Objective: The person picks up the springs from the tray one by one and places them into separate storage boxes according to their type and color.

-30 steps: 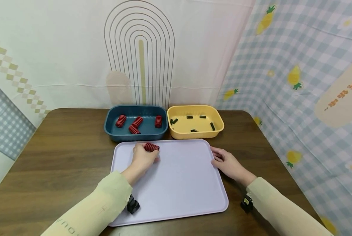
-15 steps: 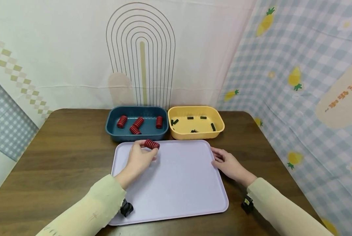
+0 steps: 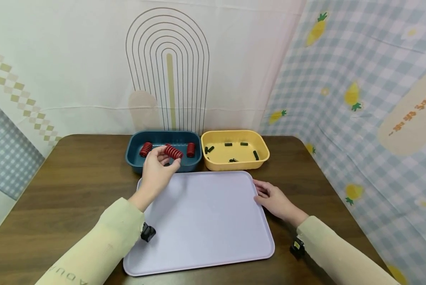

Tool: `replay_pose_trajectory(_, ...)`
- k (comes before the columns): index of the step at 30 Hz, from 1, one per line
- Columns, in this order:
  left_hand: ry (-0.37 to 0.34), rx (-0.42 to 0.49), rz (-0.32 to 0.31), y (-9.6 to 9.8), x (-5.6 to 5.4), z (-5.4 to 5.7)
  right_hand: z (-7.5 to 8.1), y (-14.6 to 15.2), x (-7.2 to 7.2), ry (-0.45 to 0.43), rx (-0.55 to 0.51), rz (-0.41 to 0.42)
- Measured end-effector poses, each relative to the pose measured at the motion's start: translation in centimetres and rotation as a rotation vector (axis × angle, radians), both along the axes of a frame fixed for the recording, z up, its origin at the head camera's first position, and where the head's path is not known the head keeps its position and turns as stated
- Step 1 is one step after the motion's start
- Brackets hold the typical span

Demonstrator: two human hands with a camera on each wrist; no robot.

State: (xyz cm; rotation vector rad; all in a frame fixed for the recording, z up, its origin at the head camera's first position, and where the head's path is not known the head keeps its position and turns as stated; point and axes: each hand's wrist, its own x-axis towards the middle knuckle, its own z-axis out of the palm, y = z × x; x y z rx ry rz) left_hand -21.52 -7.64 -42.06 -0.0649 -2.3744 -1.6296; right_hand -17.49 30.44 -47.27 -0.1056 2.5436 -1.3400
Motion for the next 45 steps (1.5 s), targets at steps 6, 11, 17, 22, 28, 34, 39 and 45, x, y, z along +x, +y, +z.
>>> replay_pose_trajectory(6,0.01,-0.054,0.009,-0.7,-2.0,-0.3,0.1,0.0,0.0,0.01,0.006,-0.006)
replay_pose_trajectory(11,-0.01,-0.13,0.009,-0.6,-2.9,-0.6,0.1,-0.1,-0.3,0.011,0.018,-0.01)
replay_pose_trajectory(17,-0.068,-0.201,0.003,-0.3,-3.0,-1.0,0.0,-0.1,-0.2,0.009,0.014,0.0)
replay_pose_trajectory(22,-0.099,-0.272,0.003,-0.2,-2.7,-1.1,-0.1,-0.1,-0.1,0.005,0.016,-0.003)
replay_pose_trajectory(28,-0.102,-0.306,-0.011,0.0,-2.5,-1.3,-0.4,0.0,0.2,0.008,0.017,-0.005)
replay_pose_trajectory(34,-0.091,-0.279,-0.014,-0.1,-2.3,-1.8,-0.8,-0.1,0.2,0.005,0.009,-0.006)
replay_pose_trajectory(39,-0.05,-0.27,-0.029,-0.2,-1.6,-1.5,-0.8,-0.2,0.1,0.003,0.006,-0.014)
replay_pose_trajectory(45,0.038,-0.393,-0.076,-0.6,0.5,-0.9,-0.7,0.0,0.3,-0.007,-0.011,-0.01)
